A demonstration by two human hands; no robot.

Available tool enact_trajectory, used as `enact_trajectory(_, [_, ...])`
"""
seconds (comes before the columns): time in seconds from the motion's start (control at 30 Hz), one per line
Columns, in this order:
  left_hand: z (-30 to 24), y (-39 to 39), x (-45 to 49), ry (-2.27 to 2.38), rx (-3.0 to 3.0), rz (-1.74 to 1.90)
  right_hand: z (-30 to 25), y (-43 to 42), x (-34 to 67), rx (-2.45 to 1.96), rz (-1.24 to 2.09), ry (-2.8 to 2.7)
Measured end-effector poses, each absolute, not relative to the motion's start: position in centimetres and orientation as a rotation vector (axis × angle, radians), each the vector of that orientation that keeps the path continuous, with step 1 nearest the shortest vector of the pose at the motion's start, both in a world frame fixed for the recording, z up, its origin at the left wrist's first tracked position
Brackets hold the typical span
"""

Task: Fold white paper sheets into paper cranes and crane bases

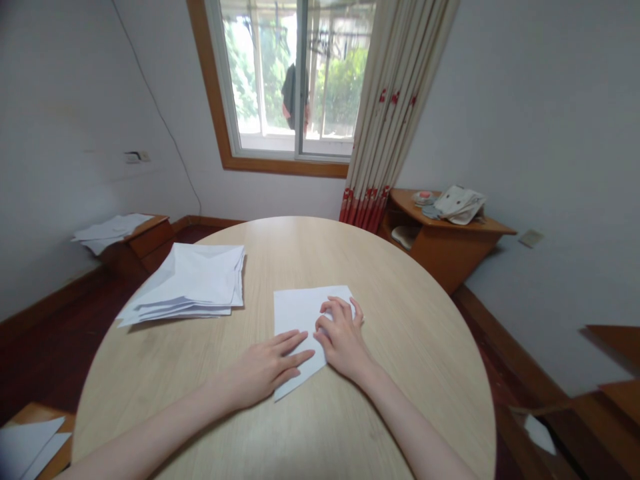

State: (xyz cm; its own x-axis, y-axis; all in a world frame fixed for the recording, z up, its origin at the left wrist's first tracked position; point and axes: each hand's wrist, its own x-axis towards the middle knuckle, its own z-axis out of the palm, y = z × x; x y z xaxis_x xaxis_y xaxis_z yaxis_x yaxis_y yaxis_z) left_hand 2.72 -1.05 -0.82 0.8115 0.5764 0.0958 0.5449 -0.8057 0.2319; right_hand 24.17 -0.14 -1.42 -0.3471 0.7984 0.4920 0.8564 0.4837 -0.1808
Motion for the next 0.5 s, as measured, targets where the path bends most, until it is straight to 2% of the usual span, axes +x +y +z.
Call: enact_trajectory(0.5, [-0.76,-1.05,2.93,0.880,2.803,0.214,-1.38,0.11,23.71,-1.345,-0.186,-2.192])
